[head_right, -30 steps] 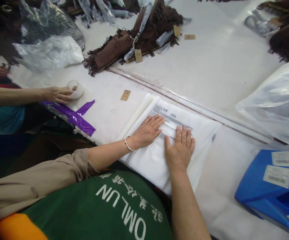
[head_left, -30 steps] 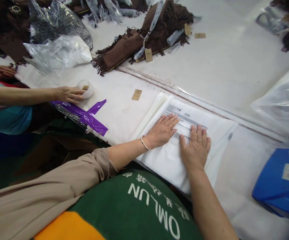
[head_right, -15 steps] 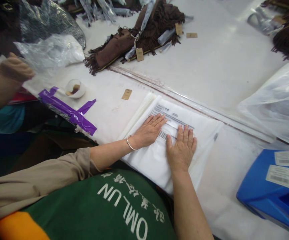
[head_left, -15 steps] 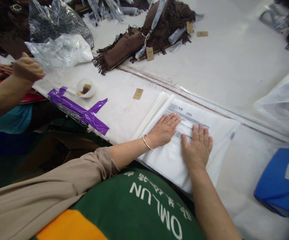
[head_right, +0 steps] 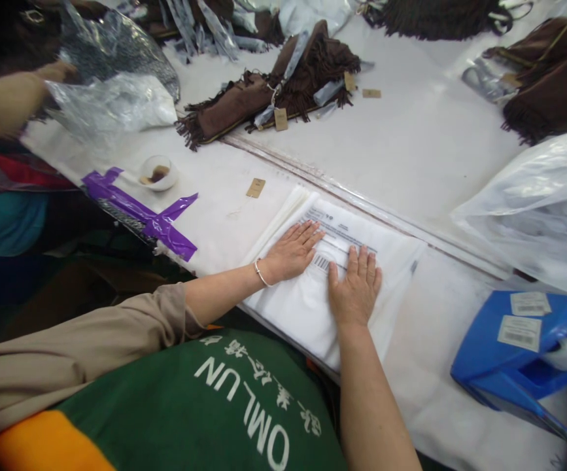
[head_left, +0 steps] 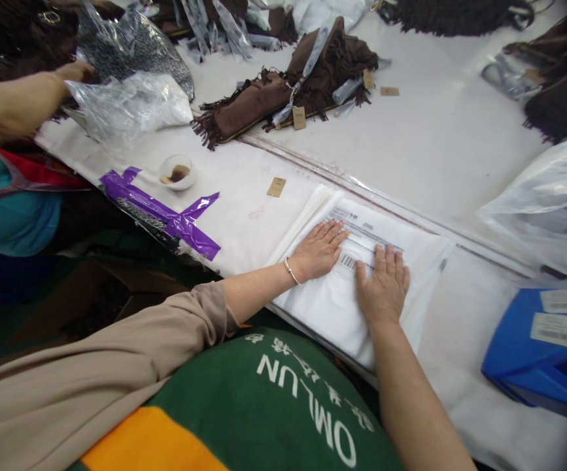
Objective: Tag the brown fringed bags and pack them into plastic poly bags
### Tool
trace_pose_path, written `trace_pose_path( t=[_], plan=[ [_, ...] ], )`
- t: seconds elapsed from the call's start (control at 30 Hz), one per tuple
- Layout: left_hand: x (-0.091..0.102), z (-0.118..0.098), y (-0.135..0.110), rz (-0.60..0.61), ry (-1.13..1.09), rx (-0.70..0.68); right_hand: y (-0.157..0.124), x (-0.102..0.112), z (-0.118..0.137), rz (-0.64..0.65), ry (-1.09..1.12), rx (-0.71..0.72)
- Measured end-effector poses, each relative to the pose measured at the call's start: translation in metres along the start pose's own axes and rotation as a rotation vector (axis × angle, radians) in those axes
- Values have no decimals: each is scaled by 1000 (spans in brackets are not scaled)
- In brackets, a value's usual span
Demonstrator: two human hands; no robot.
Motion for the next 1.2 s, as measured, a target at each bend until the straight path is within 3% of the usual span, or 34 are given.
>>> trace_pose_path(
  t=[0.13,0.3,0.4,0.47,0.53,0.63,0.73,0.8,0.9,1.03,1.2],
  plan=[
    [2,20,-10,-2,5,16,-4,1,-7,-4,-31,-2],
    [6,54,-26,51,-36,75,-23,3,-33,21,-75,-33],
    [12,62,-26,118,-53,95,-29,8,-46,110,-91,-69],
    [18,55,-19,166,-34,116,-28,12,-46,225,-112,-121],
    [29,35,-11,141,-1,109,-26,21,-34,269,-116,-157],
    [41,-10,-5,-43,6,-17,-24,38,2,80,-40,-60],
    [27,-32,-9,-83,-31,-100,-31,29,21,0,13,51],
    [12,-23,-15,-35,-50,-66,-36,12,10,55,-16,16],
    [4,11,-23,-5,-55,6,-42,-1,-20,60,-66,-54],
    [13,55,-28,25,-115,158,-42,3,-39,4,-46,-86],
    [20,86,-18,87,-344,427,-23,19,-69,-29,203,-356]
  ],
)
Point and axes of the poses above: each hand's wrist, its own y-axis towards the middle knuckle, its own x-axis out of the back of the hand, z = x × y, the point moved 6 cm from there along y, towards the middle knuckle, and after that the axes turned 12 degrees about z, right-handed, at the moved point
